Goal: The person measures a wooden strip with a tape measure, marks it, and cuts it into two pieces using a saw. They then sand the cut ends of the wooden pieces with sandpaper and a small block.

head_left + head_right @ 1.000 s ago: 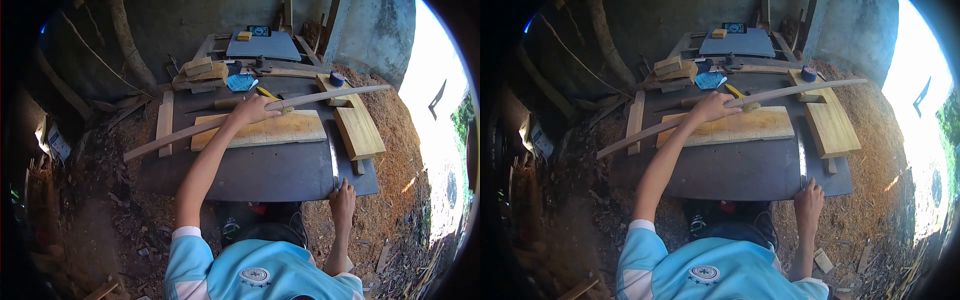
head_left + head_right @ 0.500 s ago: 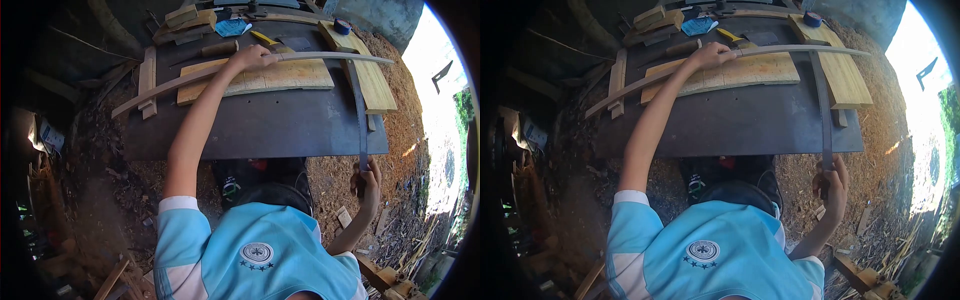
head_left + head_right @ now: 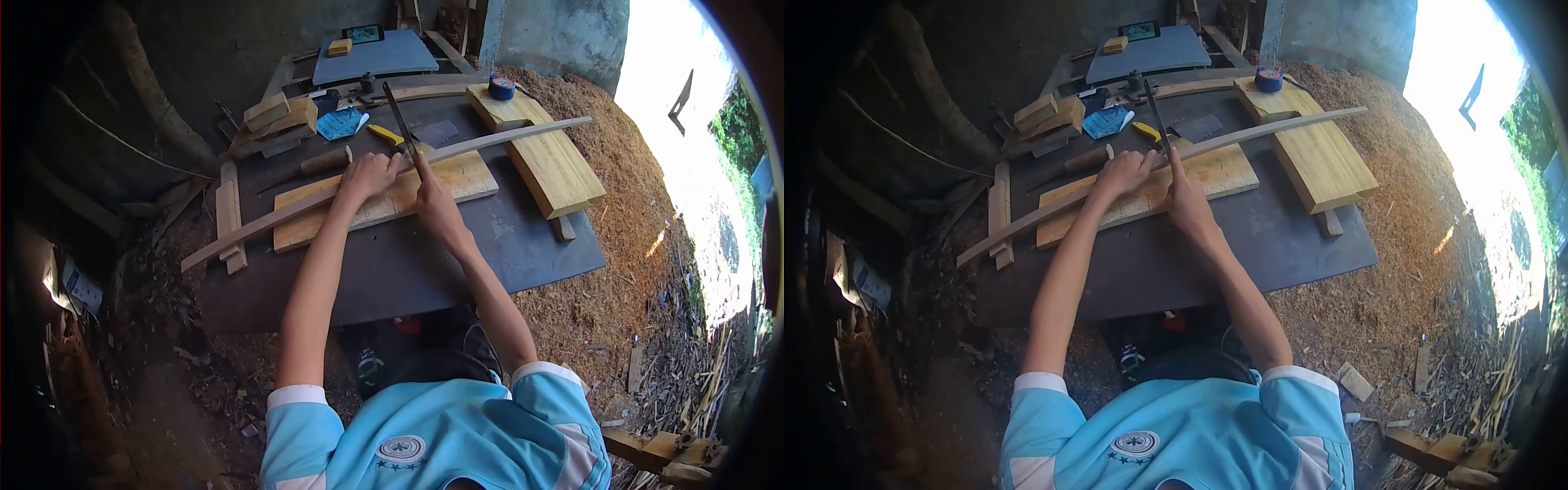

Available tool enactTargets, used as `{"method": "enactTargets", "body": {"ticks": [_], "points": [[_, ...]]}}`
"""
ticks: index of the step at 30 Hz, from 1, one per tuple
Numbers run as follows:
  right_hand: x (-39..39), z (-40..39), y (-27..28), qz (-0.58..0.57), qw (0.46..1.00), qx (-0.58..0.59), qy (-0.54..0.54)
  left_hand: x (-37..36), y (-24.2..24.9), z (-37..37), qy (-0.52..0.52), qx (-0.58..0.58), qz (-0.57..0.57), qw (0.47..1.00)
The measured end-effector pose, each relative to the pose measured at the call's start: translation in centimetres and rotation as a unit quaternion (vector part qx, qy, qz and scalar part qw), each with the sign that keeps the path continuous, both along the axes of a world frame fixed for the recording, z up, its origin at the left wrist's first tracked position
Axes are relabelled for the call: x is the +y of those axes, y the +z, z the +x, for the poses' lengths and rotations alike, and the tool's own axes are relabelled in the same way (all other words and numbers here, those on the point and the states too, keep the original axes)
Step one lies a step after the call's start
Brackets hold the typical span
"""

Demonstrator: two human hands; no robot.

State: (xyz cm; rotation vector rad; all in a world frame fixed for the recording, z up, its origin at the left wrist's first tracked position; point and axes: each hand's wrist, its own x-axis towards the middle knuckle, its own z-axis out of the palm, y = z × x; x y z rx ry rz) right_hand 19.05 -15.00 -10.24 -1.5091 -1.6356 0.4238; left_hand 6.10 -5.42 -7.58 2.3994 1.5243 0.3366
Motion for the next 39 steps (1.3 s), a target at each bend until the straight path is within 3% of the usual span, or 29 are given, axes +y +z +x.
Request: {"method": "enactTargets", "body": {"ticks": [3, 6, 8, 10, 13, 18, 21, 24, 27, 28, 30, 32, 34, 36, 38, 39], "points": [[0.4, -0.1, 0.2, 0.001, 1.000, -0.013, 0.009, -0.8, 0.8, 0.0, -0.007, 0.004, -0.004, 1.000], [-1.2, -0.5, 1.8, -0.083, 0.992, -0.093, -0.020, -0.8, 0.5, 0.0, 0.008, 0.008, 0.023, 1.000], [-5.0, -0.6, 0.6, -0.025, 0.989, -0.138, -0.047, -0.7, 0.2, 0.2, 0.009, 0.005, 0.032, 0.999], [-11.3, -0.2, 1.4, -0.134, 0.980, -0.143, -0.029, -0.8, 0.3, 0.2, 0.006, -0.002, 0.041, 0.999], [-13.8, 0.2, 2.1, -0.180, 0.969, -0.167, -0.029, -1.0, 0.8, 0.2, 0.003, -0.001, 0.037, 0.999], [0.4, -0.7, -0.9, 0.025, 0.981, -0.189, -0.045, -1.4, 0.7, 0.3, 0.004, -0.020, 0.061, 0.998], [-10.4, -0.3, 2.5, -0.183, 0.966, -0.178, -0.038, -1.5, 0.6, 0.3, 0.015, -0.029, 0.056, 0.998], [-7.8, -0.4, 2.9, -0.178, 0.959, -0.217, -0.032, -1.1, 0.5, 0.3, 0.011, 0.002, 0.034, 0.999], [-0.3, -0.9, 0.5, -0.009, 0.980, -0.198, -0.025, -1.4, 0.8, 0.3, 0.009, -0.013, 0.042, 0.999], [-3.2, -1.5, 1.8, -0.096, 0.969, -0.222, -0.051, -1.3, 0.7, 0.2, 0.001, -0.016, 0.033, 0.999], [-9.3, -0.7, -0.7, 0.022, 0.982, -0.184, -0.039, -1.6, 0.7, 0.2, 0.008, -0.002, 0.018, 1.000], [-9.0, -0.4, 1.8, -0.100, 0.980, -0.168, -0.030, -1.4, 1.1, 0.4, 0.014, -0.006, 0.035, 0.999], [-1.6, -1.1, 1.0, -0.072, 0.981, -0.177, -0.031, -1.7, 0.4, 0.3, 0.011, -0.015, 0.054, 0.998], [-1.4, -1.4, 2.9, -0.137, 0.961, -0.240, -0.026, -1.1, 0.1, 0.4, 0.011, -0.016, 0.060, 0.998], [-3.6, -0.5, -3.1, 0.173, 0.969, -0.169, -0.054, -1.9, 0.1, 0.2, 0.009, -0.001, 0.056, 0.998], [-8.4, 0.1, -1.4, 0.020, 0.983, -0.176, -0.037, -1.5, 0.7, 0.5, 0.015, -0.003, 0.064, 0.998]]}}
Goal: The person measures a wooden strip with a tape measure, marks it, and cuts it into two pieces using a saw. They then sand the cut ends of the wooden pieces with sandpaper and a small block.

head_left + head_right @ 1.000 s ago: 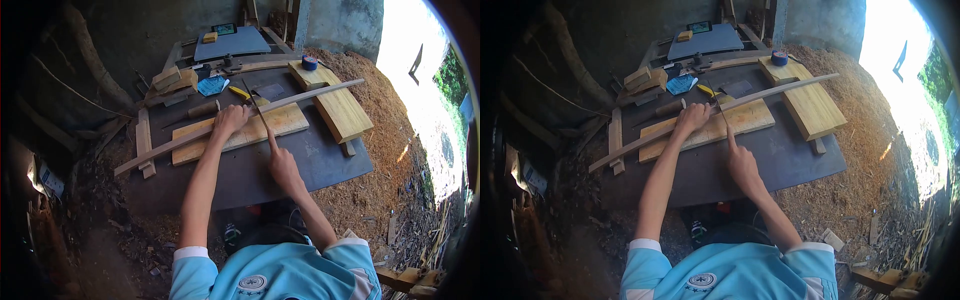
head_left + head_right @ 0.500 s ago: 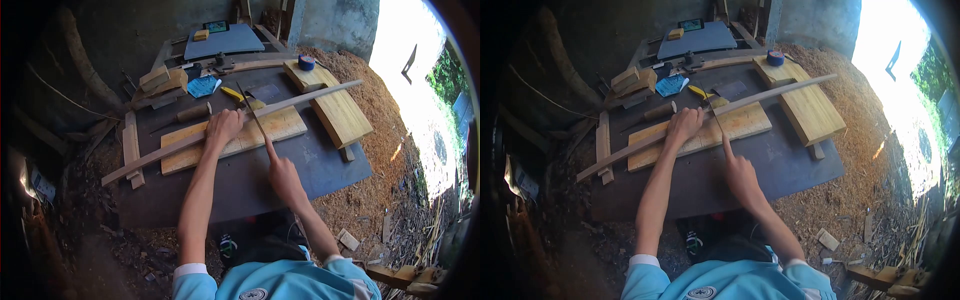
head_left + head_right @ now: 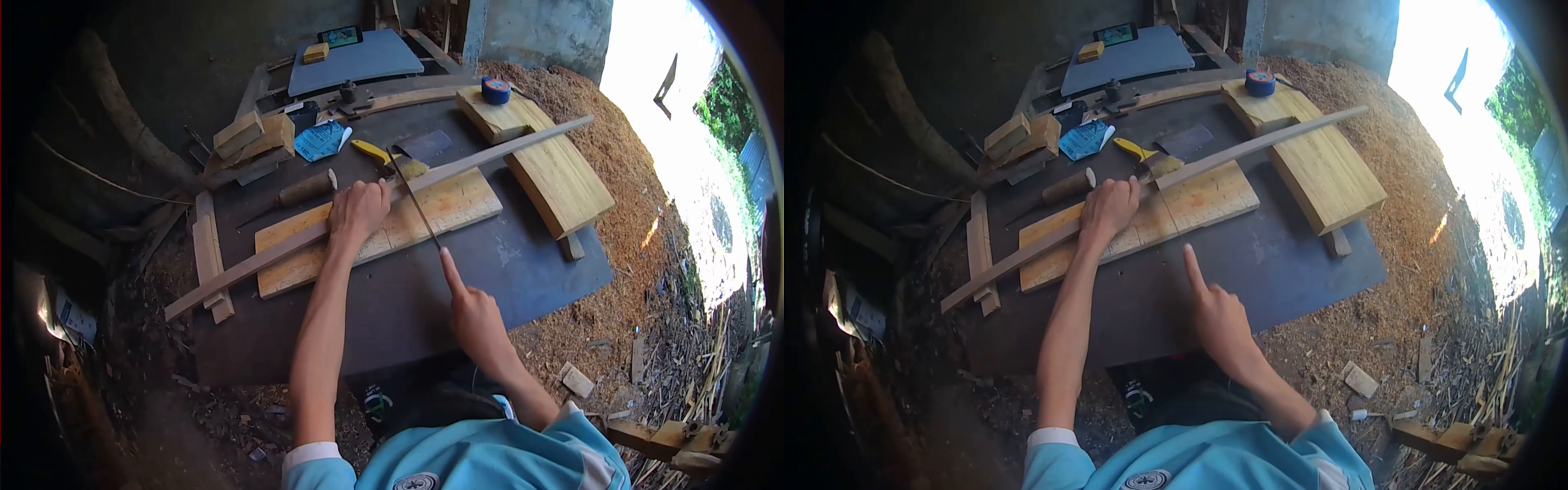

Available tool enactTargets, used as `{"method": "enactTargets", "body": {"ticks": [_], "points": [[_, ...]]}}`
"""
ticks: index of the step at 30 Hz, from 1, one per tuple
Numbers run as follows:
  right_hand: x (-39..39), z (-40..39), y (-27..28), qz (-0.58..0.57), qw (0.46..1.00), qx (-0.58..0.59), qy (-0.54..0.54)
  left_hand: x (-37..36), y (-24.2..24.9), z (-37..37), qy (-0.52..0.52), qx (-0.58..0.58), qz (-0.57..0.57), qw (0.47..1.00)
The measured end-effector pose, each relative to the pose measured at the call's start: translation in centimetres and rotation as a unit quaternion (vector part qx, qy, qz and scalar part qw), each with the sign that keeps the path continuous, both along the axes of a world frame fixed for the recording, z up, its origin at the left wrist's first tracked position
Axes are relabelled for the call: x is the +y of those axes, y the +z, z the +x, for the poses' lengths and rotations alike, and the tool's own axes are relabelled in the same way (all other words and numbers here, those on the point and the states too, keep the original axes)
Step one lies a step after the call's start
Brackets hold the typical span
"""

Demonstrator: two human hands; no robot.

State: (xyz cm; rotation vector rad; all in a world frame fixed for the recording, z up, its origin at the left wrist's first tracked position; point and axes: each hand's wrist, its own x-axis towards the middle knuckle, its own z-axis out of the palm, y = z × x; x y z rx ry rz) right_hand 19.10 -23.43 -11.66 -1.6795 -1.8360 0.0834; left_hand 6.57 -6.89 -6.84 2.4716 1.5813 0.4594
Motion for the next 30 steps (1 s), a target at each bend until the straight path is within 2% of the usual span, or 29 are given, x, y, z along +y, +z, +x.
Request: {"method": "enactTargets", "body": {"ticks": [1, 4, 8, 12, 16, 20, 22, 25, 26, 30], "points": [[0.1, -0.1, 2.3, -0.093, 0.996, -0.009, -0.012, 1.1, 0.7, 0.2, 0.010, -0.012, 0.019, 1.000], [8.1, -1.1, 2.9, -0.073, 0.997, -0.023, 0.002, 0.3, -0.5, 0.1, -0.006, -0.007, 0.006, 1.000], [-1.1, 0.3, 2.6, -0.105, 0.994, 0.003, -0.007, 0.4, -0.7, 0.1, -0.004, 0.006, 0.028, 1.000], [7.6, -0.3, 3.1, -0.087, 0.996, -0.009, -0.003, -0.1, -0.3, 0.3, 0.006, -0.003, 0.013, 1.000], [-1.5, 0.3, 2.7, -0.122, 0.992, 0.008, -0.009, 0.2, -0.9, 0.2, 0.009, 0.014, 0.056, 0.998], [4.5, 0.1, 3.5, -0.139, 0.990, -0.002, -0.006, 0.5, -0.8, 0.0, 0.004, 0.006, 0.005, 1.000], [-0.9, 0.6, 3.8, -0.185, 0.983, 0.007, -0.006, -0.1, -0.8, -0.2, 0.001, 0.031, -0.011, 0.999], [-6.0, 0.7, 4.8, -0.235, 0.972, 0.015, -0.001, 0.5, -1.1, 0.2, 0.017, 0.002, 0.068, 0.998], [-7.1, 0.4, 4.2, -0.239, 0.971, 0.023, -0.004, -0.8, -1.8, -0.4, 0.008, 0.017, 0.035, 0.999], [-4.9, 0.3, 3.7, -0.194, 0.980, 0.026, -0.021, -0.4, -0.8, -0.1, 0.010, 0.017, 0.003, 1.000]]}}
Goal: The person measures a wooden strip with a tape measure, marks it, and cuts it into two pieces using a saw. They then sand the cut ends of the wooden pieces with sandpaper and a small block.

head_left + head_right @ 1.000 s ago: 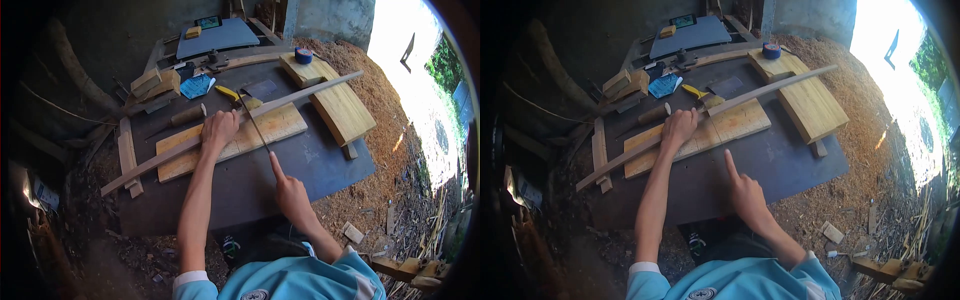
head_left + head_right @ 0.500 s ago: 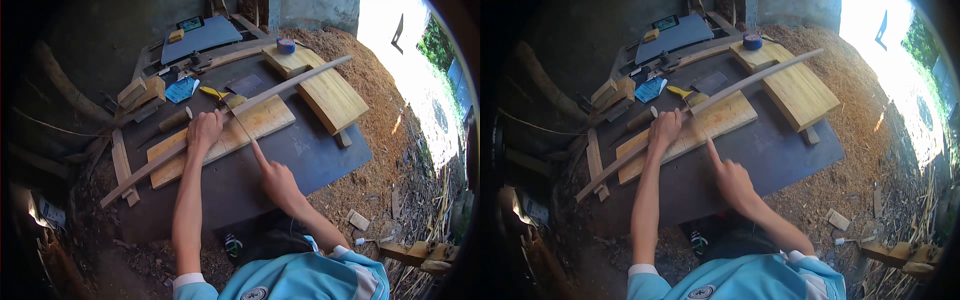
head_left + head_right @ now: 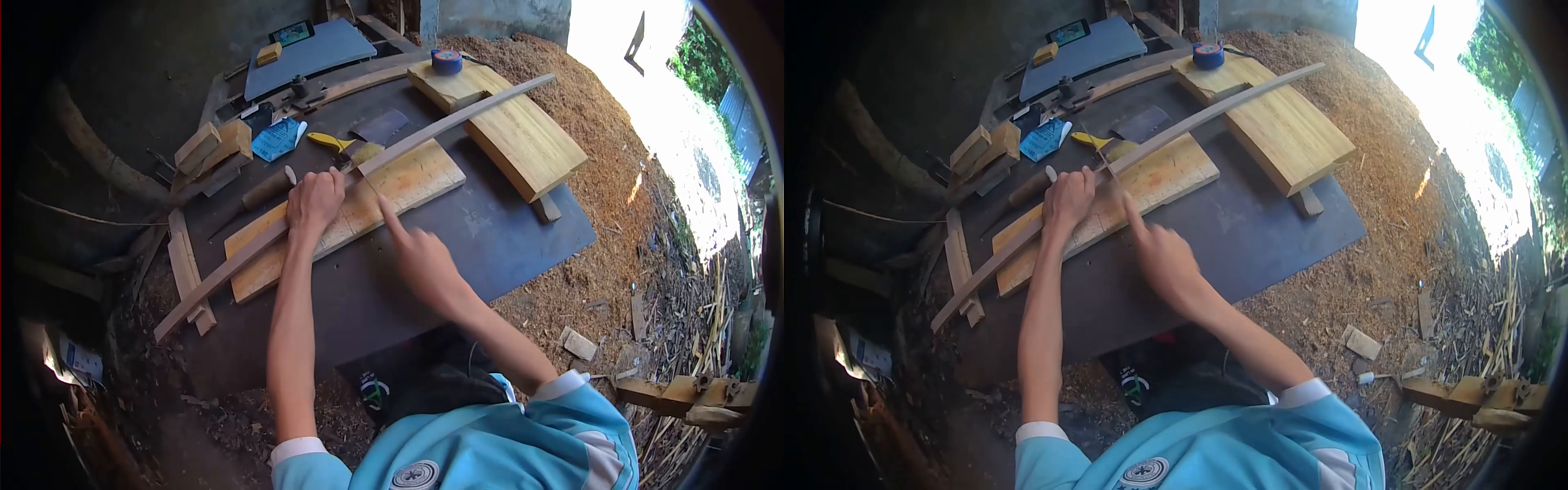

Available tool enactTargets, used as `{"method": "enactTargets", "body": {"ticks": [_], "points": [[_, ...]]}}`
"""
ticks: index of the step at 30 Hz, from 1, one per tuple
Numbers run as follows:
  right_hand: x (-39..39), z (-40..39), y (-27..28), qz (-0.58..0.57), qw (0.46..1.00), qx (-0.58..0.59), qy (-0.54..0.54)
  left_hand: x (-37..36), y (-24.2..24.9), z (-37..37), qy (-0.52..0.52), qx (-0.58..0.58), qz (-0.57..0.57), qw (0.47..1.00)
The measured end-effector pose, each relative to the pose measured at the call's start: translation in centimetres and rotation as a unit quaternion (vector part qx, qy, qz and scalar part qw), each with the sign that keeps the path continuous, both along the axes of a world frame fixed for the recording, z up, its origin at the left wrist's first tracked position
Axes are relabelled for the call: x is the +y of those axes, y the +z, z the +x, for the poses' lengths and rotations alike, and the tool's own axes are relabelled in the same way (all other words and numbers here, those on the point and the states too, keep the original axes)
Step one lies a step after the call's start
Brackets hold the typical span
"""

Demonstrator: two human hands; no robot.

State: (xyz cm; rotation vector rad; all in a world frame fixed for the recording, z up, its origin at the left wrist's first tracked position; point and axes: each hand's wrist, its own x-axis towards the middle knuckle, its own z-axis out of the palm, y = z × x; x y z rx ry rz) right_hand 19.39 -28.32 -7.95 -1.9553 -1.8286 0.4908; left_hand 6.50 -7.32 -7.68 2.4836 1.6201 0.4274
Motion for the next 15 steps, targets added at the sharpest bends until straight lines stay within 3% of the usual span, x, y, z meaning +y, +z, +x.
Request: {"method": "enactTargets", "body": {"ticks": [4, 7, 9, 11, 14, 15], "points": [[6.5, -0.2, 1.5, 0.036, 0.998, -0.047, 0.025, 0.4, 0.2, 0.2, 0.013, -0.006, 0.006, 1.000], [11.9, -2.0, -1.0, 0.192, 0.981, -0.009, -0.013, 1.3, 0.2, 0.1, -0.003, -0.008, -0.027, 1.000], [2.1, -0.9, -1.3, 0.070, 0.997, -0.027, -0.009, 0.6, 0.0, -0.1, 0.002, -0.011, -0.027, 1.000], [-6.1, 0.5, 1.3, 0.003, 0.999, 0.050, 0.009, 1.1, 0.7, 0.1, 0.015, -0.009, -0.024, 1.000], [-8.5, 3.0, 4.9, -0.030, 0.996, 0.080, -0.018, 2.7, -0.2, -0.6, -0.032, -0.021, -0.036, 0.999], [-8.0, 3.5, 4.8, 0.004, 0.995, 0.093, -0.031, 3.2, 0.4, -1.0, -0.073, -0.028, -0.111, 0.991]]}}
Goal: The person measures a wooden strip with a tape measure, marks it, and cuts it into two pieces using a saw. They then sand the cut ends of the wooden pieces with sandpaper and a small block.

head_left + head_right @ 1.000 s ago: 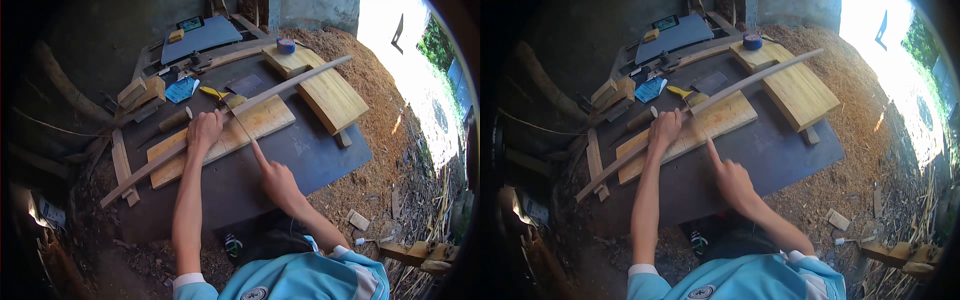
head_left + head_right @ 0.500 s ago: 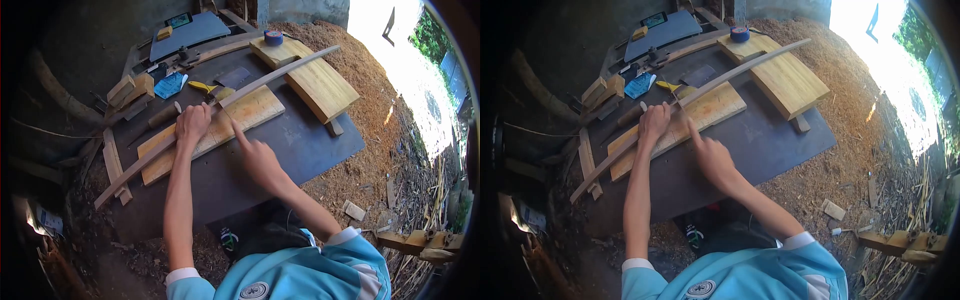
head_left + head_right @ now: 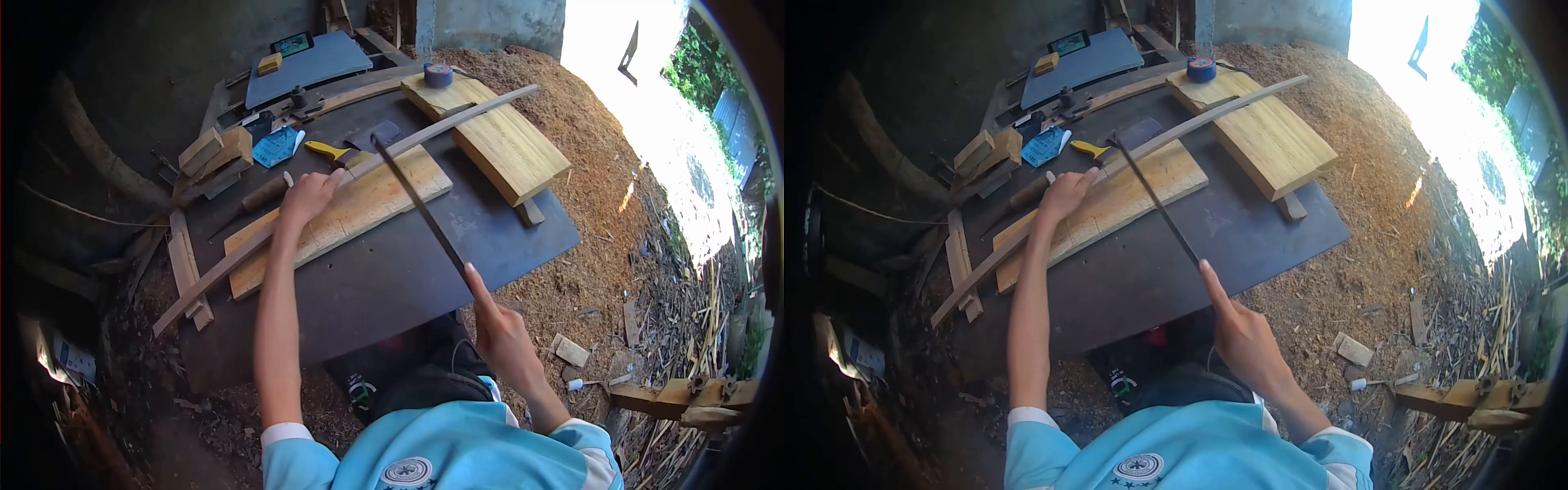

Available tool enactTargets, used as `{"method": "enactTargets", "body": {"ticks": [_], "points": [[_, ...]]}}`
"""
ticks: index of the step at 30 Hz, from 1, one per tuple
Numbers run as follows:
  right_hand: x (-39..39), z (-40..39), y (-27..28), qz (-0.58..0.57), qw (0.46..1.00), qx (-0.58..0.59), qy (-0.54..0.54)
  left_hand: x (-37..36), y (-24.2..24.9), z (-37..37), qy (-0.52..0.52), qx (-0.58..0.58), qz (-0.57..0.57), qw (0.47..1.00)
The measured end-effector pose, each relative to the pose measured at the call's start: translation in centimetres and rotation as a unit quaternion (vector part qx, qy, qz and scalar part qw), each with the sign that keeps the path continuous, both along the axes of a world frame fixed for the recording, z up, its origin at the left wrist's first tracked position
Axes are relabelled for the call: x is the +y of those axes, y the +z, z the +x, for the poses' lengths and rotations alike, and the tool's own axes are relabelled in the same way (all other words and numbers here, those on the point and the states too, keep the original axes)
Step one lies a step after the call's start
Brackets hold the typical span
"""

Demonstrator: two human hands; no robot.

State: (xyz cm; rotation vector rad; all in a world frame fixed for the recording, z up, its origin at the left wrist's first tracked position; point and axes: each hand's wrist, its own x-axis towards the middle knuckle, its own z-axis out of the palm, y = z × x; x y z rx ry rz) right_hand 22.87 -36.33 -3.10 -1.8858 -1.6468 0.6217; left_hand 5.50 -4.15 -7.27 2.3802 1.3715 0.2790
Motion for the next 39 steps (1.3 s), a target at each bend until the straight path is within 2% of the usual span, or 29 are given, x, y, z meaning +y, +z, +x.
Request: {"method": "enactTargets", "body": {"ticks": [2, 3, 7, 11, 12, 15, 18, 23, 25, 28, 30, 32, 35, 36, 38, 39], "points": [[1.5, 0.2, -1.4, 0.061, 0.997, 0.026, -0.036, -0.7, 1.3, -0.4, -0.007, -0.023, -0.069, 0.997], [2.4, 0.3, -2.0, 0.057, 0.998, 0.028, -0.028, -0.9, 1.9, -0.3, -0.009, -0.037, -0.099, 0.994], [6.8, -0.1, -4.2, 0.080, 0.996, 0.045, 0.005, -1.8, 2.0, -0.5, -0.041, -0.088, 0.029, 0.995], [9.6, -1.2, -5.0, 0.081, 0.996, 0.042, 0.016, -2.1, 2.2, 0.1, -0.025, -0.052, -0.071, 0.996], [9.9, -1.6, -5.1, 0.075, 0.996, 0.038, 0.021, -2.1, 2.1, 0.1, -0.056, 0.010, 0.012, 0.998], [10.1, -2.4, -5.8, 0.057, 0.998, 0.016, 0.028, -2.7, 1.7, 0.2, -0.043, 0.035, 0.077, 0.995], [10.4, -2.9, -6.1, 0.040, 0.999, -0.011, 0.023, -2.8, 2.1, 0.5, -0.031, 0.058, 0.062, 0.996], [13.6, -3.8, -4.1, 0.034, 0.996, -0.071, 0.032, -3.6, 1.8, 1.0, 0.014, 0.016, 0.098, 0.995], [17.8, -4.4, -4.4, 0.086, 0.995, -0.046, 0.022, -3.8, 1.5, 1.3, 0.045, 0.019, 0.130, 0.990], [21.9, -5.6, -4.4, 0.136, 0.987, -0.080, 0.011, -3.0, 0.6, 1.8, 0.081, 0.025, 0.173, 0.981], [16.6, -5.0, -4.7, 0.124, 0.988, -0.093, 0.018, -2.5, 0.2, 1.7, 0.093, 0.019, 0.177, 0.980], [8.8, -3.9, -5.8, 0.061, 0.994, -0.093, 0.018, -3.1, 0.1, 1.7, 0.096, 0.020, 0.204, 0.974], [10.5, -3.9, -4.5, 0.043, 0.990, -0.137, 0.015, -3.7, -0.7, 1.7, 0.097, 0.016, 0.234, 0.967], [14.1, -4.1, -5.2, 0.114, 0.985, -0.126, 0.016, -3.9, -1.0, 1.6, 0.091, 0.017, 0.227, 0.969], [21.4, -4.5, -4.8, 0.137, 0.986, -0.082, 0.038, -3.4, 0.0, 2.0, 0.087, 0.019, 0.218, 0.972], [20.9, -4.2, -4.7, 0.127, 0.987, -0.095, 0.029, -3.3, 0.1, 2.3, 0.088, 0.011, 0.220, 0.972]]}}
